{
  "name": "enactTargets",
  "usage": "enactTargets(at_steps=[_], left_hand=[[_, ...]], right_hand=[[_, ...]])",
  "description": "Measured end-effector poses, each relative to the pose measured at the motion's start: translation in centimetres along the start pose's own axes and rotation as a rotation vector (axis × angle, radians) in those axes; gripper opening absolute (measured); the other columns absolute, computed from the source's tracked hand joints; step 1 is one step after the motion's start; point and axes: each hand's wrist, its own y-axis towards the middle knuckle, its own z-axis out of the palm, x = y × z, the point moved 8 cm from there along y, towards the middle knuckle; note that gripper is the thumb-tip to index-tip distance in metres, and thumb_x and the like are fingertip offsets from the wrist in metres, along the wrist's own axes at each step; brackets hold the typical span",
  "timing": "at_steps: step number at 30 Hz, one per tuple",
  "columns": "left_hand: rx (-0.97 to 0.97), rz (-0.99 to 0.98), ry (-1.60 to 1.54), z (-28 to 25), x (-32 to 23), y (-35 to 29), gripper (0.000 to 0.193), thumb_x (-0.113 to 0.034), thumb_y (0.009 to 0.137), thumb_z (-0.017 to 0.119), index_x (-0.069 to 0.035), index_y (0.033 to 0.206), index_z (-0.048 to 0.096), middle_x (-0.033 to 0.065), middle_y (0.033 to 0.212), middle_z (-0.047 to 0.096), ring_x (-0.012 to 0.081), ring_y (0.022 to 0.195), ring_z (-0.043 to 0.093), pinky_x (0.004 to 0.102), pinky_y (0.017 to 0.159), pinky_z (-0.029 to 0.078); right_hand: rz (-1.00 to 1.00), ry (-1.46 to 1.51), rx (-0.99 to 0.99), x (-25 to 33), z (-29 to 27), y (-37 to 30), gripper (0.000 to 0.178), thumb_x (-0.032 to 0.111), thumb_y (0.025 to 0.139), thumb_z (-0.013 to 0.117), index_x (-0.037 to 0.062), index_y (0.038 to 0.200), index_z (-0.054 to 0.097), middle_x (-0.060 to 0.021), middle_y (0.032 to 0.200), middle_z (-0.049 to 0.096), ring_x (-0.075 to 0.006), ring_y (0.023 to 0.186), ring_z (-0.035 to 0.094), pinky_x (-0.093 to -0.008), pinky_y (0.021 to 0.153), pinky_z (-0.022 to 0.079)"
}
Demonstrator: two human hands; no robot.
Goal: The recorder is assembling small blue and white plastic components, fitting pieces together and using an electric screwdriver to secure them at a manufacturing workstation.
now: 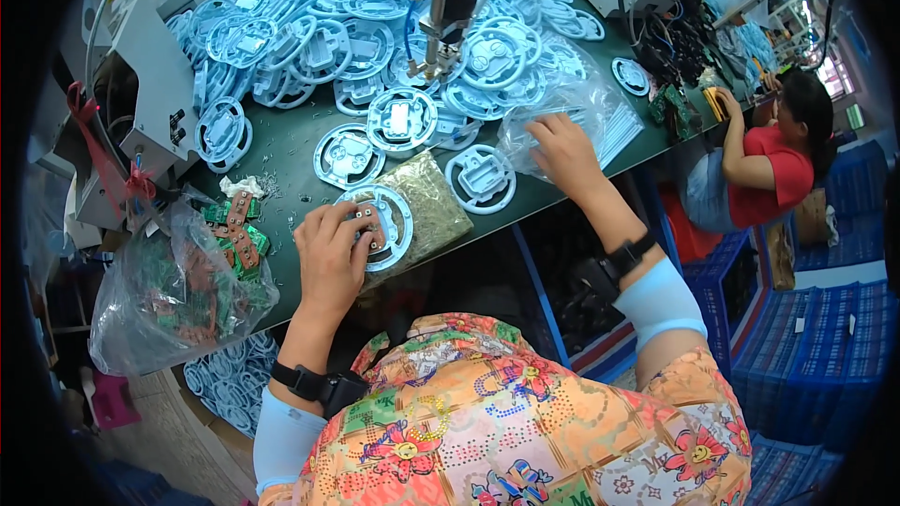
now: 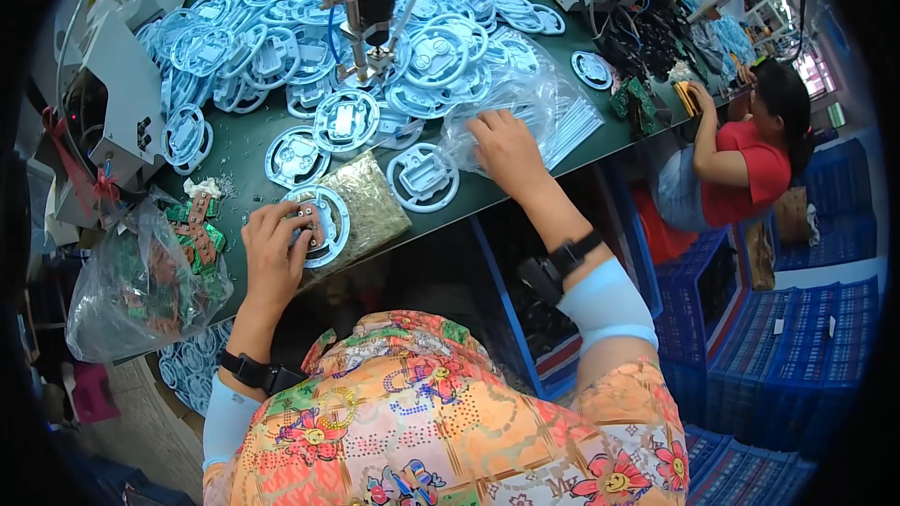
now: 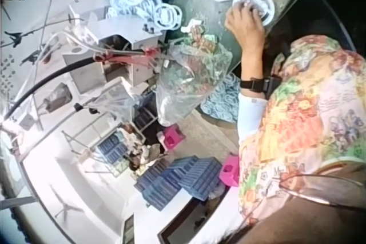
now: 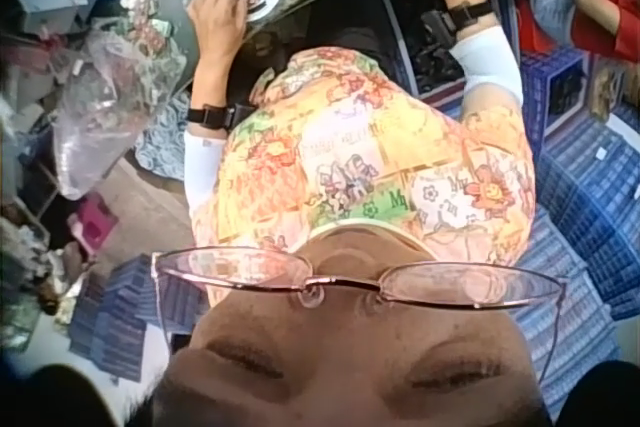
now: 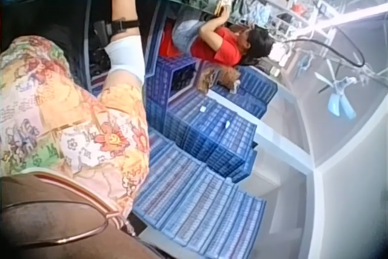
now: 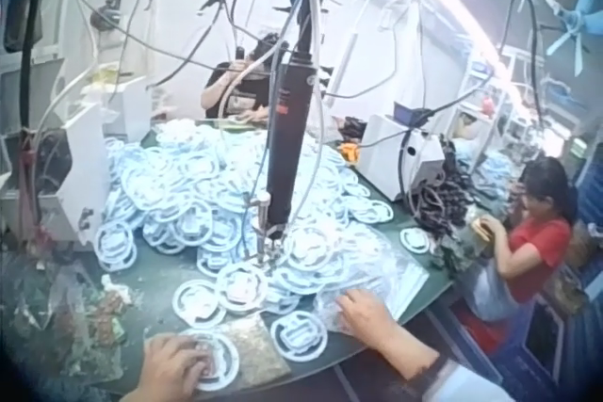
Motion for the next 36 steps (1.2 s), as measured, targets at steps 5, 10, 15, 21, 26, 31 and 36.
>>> enactTargets(at_steps=[5,10,15,21,26,31,36], left_hand=[[0.006,0.000,0.027,0.1,0.0,0.0,0.026,-0.008,0.080,0.072,-0.010,0.105,0.067,0.0057,0.117,0.062,0.0302,0.112,0.054,0.0436,0.095,0.037],[-0.005,0.001,0.029,0.2,0.1,-0.3,0.026,-0.008,0.080,0.072,-0.010,0.105,0.067,0.0054,0.117,0.062,0.0302,0.113,0.054,0.0440,0.095,0.037],[-0.003,-0.002,0.035,0.1,0.2,-0.3,0.026,-0.009,0.080,0.073,-0.011,0.105,0.067,0.0052,0.118,0.062,0.0297,0.113,0.054,0.0441,0.096,0.036],[-0.026,0.007,0.027,0.0,-0.1,-0.2,0.024,-0.006,0.080,0.070,-0.009,0.104,0.067,0.0069,0.116,0.063,0.0306,0.111,0.055,0.0434,0.094,0.037],[-0.018,-0.001,0.031,0.0,0.0,-0.3,0.025,-0.010,0.080,0.072,-0.012,0.104,0.068,0.0043,0.118,0.063,0.0283,0.112,0.055,0.0433,0.096,0.036],[-0.027,-0.003,0.034,0.2,0.0,-0.3,0.025,-0.010,0.080,0.073,-0.012,0.104,0.068,0.0041,0.118,0.063,0.0281,0.112,0.055,0.0433,0.096,0.036],[-0.024,-0.007,0.043,0.1,0.2,-0.3,0.025,-0.010,0.080,0.073,-0.012,0.104,0.068,0.0041,0.118,0.063,0.0280,0.112,0.056,0.0433,0.095,0.036]], right_hand=[[0.151,0.173,-0.085,-4.4,3.6,-0.9,0.030,0.005,0.077,0.067,0.0049,0.106,0.061,-0.0128,0.100,0.063,-0.0338,0.100,0.060,-0.0441,0.084,0.049],[0.254,-0.144,0.038,-7.1,3.6,-1.6,0.014,0.006,0.084,0.056,0.0035,0.098,0.059,-0.0173,0.099,0.066,-0.0375,0.092,0.064,-0.0469,0.081,0.051],[0.455,-0.298,0.560,-10.0,4.5,-0.9,0.022,0.004,0.086,0.051,0.0027,0.106,0.061,-0.0202,0.102,0.069,-0.0387,0.094,0.067,-0.0495,0.080,0.054],[0.410,-0.250,0.738,-8.9,3.9,-0.3,0.057,0.003,0.080,0.060,0.0039,0.134,0.046,-0.0215,0.104,0.069,-0.0396,0.095,0.068,-0.0505,0.081,0.053],[0.407,-0.287,0.515,-9.3,3.5,-0.2,0.050,0.005,0.078,0.064,0.0051,0.126,0.047,-0.0207,0.100,0.068,-0.0392,0.090,0.068,-0.0498,0.075,0.055],[0.380,-0.216,0.312,-7.7,2.3,-1.0,0.052,0.015,0.074,0.076,0.0024,0.119,0.053,-0.0218,0.101,0.063,-0.0387,0.084,0.067,-0.0471,0.071,0.054],[0.128,-0.156,0.312,-5.6,2.8,-0.8,0.013,0.007,0.084,0.059,0.0051,0.097,0.058,-0.0150,0.095,0.062,-0.0390,0.077,0.067,-0.0493,0.066,0.054]])
